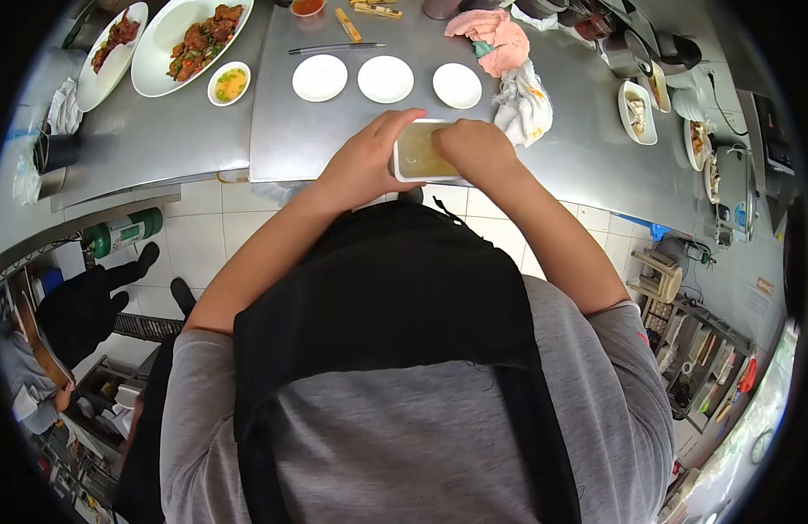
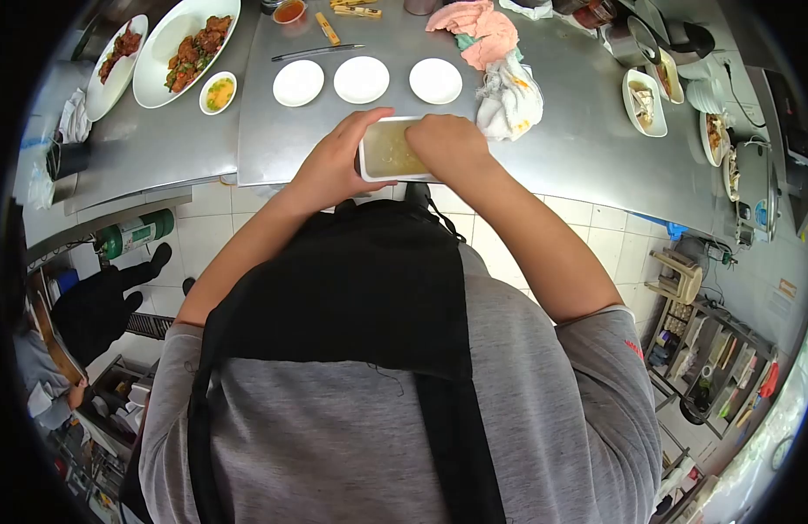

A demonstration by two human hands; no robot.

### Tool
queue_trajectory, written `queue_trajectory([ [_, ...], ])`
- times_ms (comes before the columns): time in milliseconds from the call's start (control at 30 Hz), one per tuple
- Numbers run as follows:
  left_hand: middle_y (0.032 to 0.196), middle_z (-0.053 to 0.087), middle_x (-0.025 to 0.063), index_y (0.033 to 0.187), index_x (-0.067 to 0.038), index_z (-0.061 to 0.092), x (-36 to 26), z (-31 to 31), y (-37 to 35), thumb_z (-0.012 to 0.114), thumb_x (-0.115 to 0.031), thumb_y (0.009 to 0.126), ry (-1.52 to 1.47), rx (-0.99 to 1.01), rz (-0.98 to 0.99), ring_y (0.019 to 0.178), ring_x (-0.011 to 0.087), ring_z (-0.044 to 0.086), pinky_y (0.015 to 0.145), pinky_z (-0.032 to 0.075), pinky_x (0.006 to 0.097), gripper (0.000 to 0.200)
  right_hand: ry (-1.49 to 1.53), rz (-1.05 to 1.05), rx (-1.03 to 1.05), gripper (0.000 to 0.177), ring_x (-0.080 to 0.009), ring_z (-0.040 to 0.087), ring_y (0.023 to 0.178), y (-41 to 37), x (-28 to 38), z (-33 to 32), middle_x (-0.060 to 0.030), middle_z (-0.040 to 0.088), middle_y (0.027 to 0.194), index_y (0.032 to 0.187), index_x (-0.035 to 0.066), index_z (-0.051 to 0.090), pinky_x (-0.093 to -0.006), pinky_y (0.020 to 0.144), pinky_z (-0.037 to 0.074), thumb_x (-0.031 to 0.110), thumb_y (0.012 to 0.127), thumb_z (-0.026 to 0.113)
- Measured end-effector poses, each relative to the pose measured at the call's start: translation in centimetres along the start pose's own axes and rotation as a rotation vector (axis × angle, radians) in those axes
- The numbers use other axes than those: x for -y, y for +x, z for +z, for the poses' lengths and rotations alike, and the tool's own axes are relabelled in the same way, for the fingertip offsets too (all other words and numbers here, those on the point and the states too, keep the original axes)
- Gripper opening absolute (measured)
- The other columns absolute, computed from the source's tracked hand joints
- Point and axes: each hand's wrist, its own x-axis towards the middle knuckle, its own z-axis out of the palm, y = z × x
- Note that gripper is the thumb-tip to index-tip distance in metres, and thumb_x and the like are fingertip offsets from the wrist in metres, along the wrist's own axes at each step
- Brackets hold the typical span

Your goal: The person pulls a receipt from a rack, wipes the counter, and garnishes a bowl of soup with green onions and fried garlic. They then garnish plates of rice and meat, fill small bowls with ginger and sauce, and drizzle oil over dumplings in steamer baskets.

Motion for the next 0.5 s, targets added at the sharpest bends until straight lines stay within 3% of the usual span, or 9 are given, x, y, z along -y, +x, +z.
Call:
queue_trajectory([
  [167, 0.121, 0.055, 0.0129, 0.137, -0.011, 0.041, 0.4, -0.3, 0.3, 0.087, -0.016, 0.065, 0.006, -0.014, 0.029, 0.111, 0.0319, 0.056, 0.092, 0.048, 0.0391, 0.085, 0.167, 0.129, -0.042, 0.011, -0.0299, 0.07, 0.078, -1.0, -0.7, -1.3, -0.0164, 0.069, 0.081, 0.085, 0.006, 0.072, -0.0397, 0.07, 0.055, 0.008, 0.076, 0.066],
  [233, 0.122, 0.054, 0.0133, 0.137, -0.011, 0.041, 0.6, -0.3, 0.3, 0.086, -0.017, 0.066, -0.008, -0.016, 0.022, 0.112, 0.0323, 0.055, 0.095, 0.047, 0.0395, 0.085, 0.614, 0.139, -0.257, 0.012, -0.0202, 0.062, 0.061, -2.4, -1.5, -2.9, -0.0117, 0.063, 0.065, 0.088, 0.006, 0.073, -0.0339, 0.056, 0.048, 0.016, 0.084, 0.069],
  [267, 0.122, 0.054, 0.0133, 0.137, -0.011, 0.041, 0.6, -0.5, 0.3, 0.086, -0.017, 0.066, -0.008, -0.022, 0.024, 0.112, 0.0323, 0.055, 0.095, 0.047, 0.0395, 0.085, 0.72, 0.238, -0.169, 0.015, -0.0119, 0.053, 0.056, -2.8, -1.6, -4.2, -0.0046, 0.062, 0.064, 0.093, 0.006, 0.075, -0.0285, 0.054, 0.043, 0.018, 0.085, 0.072],
  [433, 0.125, 0.053, 0.0143, 0.137, -0.01, 0.04, 0.3, -0.8, 0.4, 0.086, -0.017, 0.067, -0.036, 0.022, -0.073, 0.116, 0.033, 0.053, 0.098, 0.045, 0.0397, 0.084, 1.022, 0.383, -0.159, 0.016, -0.0066, 0.053, 0.062, -2.4, -3.9, -6.7, 0.0013, 0.067, 0.074, 0.092, 0.0, 0.074, -0.0261, 0.058, 0.044, 0.015, 0.086, 0.071],
  [500, 0.127, 0.052, 0.0139, 0.138, -0.011, 0.04, 0.6, -0.7, 0.2, 0.086, -0.017, 0.066, -0.033, 0.005, -0.061, 0.117, 0.0328, 0.053, 0.099, 0.045, 0.0399, 0.085, 1.043, 0.299, -0.341, 0.016, -0.0063, 0.057, 0.07, -1.1, -5.1, -6.4, -0.001, 0.069, 0.08, 0.093, 0.0, 0.074, -0.0234, 0.064, 0.046, 0.014, 0.085, 0.071],
])
